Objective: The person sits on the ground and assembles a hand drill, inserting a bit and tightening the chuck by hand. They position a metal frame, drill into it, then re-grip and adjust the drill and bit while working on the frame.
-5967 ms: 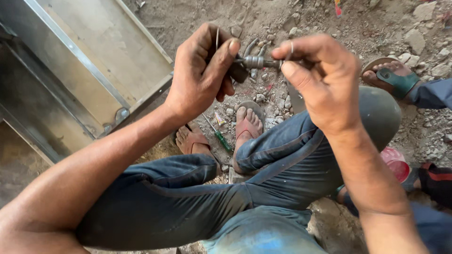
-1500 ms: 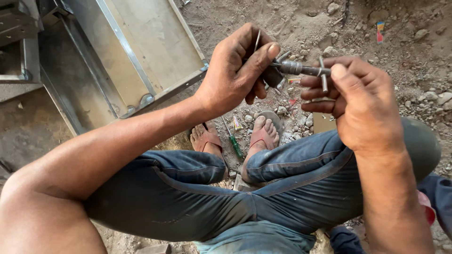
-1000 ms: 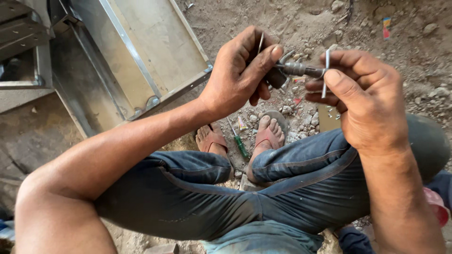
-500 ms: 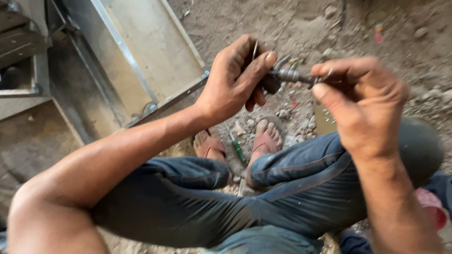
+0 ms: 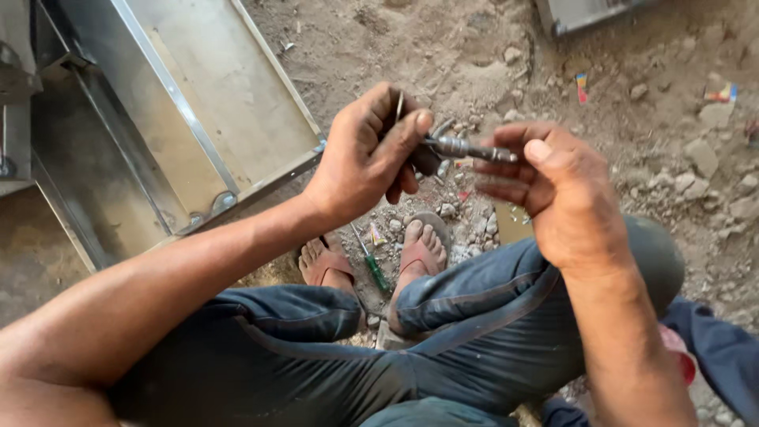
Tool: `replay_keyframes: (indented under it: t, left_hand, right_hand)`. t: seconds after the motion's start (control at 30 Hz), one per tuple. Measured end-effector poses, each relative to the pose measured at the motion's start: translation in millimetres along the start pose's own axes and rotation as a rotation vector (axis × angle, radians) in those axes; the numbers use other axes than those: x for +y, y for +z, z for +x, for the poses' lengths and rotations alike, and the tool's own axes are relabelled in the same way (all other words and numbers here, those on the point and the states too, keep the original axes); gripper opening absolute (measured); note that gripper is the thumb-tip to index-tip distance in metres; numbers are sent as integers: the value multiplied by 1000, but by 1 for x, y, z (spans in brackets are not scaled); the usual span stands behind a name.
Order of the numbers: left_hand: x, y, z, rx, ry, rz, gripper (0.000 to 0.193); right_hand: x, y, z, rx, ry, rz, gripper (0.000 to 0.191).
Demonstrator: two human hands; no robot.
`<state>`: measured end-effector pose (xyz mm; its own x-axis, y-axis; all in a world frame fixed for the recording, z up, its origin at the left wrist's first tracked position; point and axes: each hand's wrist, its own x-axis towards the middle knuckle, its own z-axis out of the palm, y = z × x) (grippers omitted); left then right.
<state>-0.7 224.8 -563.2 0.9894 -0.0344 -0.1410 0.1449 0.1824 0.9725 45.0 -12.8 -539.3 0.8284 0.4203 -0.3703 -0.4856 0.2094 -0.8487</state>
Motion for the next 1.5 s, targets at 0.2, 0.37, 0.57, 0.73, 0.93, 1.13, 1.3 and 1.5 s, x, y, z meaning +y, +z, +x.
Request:
replay_keyframes:
  t: [0.2, 0.37, 0.57, 0.73, 0.93, 1.13, 1.3, 1.5]
  left_hand:
    - [-1, 5, -3, -16, 7, 4, 22]
    - [1, 6, -2, -19, -52, 3, 23]
    - [0, 6, -1, -17, -58, -54, 25]
    - [-2, 1, -2, 15, -45, -14, 25]
    - [-2, 4, -3, 23, -123, -56, 26]
    - [3, 1, -1, 29, -60, -40, 30]
    - [0, -2, 0, -4, 4, -21, 27]
    - [-7, -3, -1, -50, 63, -53, 28]
  right_hand:
    - [10, -6, -2, 26, -93, -186, 31]
    - [15, -2, -7, 76, -346, -387, 41]
    - [14, -3, -11, 72, -379, -422, 18]
    - [15, -15, 2, 129, -47, -248, 27]
    - [18, 4, -4, 129, -209, -455, 24]
    - [5, 22, -11, 166, -696, -972, 40]
    - [4, 6, -11, -36, -245, -153, 21]
    - [1, 2, -16, 3, -597, -718, 8]
